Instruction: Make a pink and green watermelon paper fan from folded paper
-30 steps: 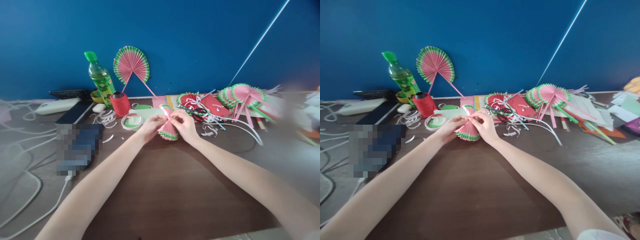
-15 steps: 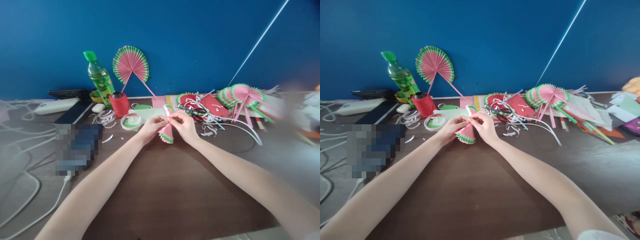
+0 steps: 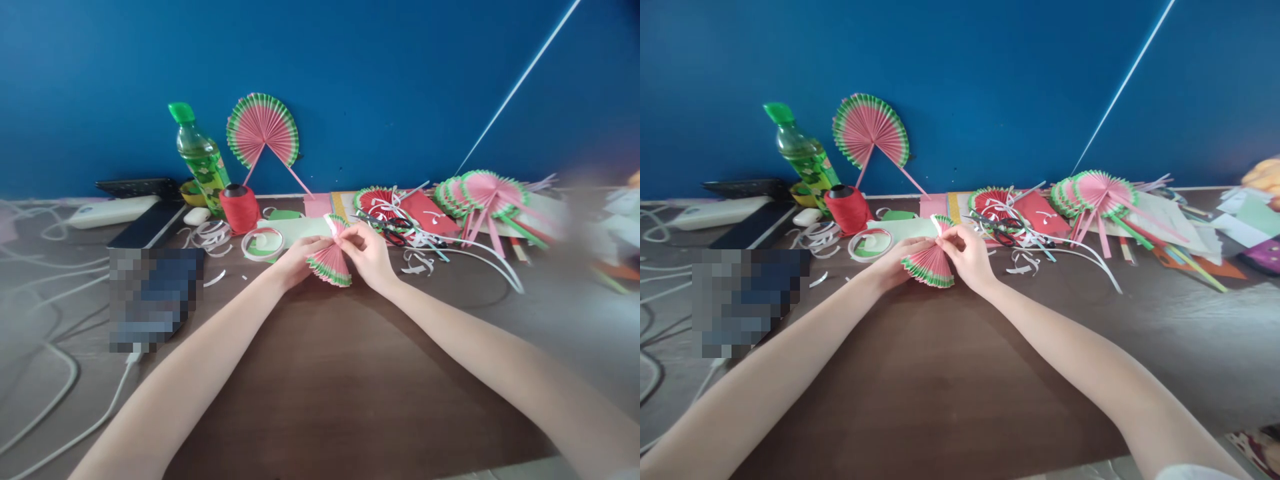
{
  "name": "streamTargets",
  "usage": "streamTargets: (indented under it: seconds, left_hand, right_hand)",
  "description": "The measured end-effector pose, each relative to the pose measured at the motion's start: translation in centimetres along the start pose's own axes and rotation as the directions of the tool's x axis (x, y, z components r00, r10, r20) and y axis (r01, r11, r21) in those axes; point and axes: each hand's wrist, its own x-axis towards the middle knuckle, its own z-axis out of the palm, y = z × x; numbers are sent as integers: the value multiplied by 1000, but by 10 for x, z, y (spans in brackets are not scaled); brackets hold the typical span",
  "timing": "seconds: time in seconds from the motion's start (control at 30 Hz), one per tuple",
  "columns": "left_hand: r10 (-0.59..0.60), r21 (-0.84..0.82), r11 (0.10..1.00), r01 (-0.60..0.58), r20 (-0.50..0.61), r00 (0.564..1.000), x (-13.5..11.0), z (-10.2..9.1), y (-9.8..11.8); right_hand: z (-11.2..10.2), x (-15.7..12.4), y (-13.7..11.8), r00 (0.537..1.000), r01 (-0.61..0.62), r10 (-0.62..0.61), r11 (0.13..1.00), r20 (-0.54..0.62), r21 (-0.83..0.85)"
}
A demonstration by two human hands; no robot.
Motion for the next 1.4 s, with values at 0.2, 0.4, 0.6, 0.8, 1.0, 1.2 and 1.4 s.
streamTargets:
  seconds: [0.2,0.4,0.6,0.8,1.0,1.2,1.4]
  left_hand:
    - [-11,53,999,13,-35,999,-1,1,2]
    - [41,71,996,-47,85,995,0,-5,2]
    - [26,149,988,-42,106,994,1,-8,1]
    - [-3,195,980,-22,127,992,0,-9,0]
    - [34,238,969,-64,128,991,-2,-8,0]
    - [32,202,977,-71,188,982,-2,-12,-2]
    - [3,201,979,-44,197,980,-3,-13,-1]
  right_hand:
    - [-5,1,-3,973,231,-220,953,73,-196]
    - [-8,1,-4,961,260,-235,947,144,-189]
    - [-6,0,-10,970,225,-200,955,137,-193]
    - [-6,0,-11,972,226,-205,948,114,-224]
    - [-6,0,-8,986,152,-136,969,95,-193]
    - [-4,0,-6,989,138,-125,972,82,-189]
    - [-3,-2,-9,989,122,-103,972,104,-198]
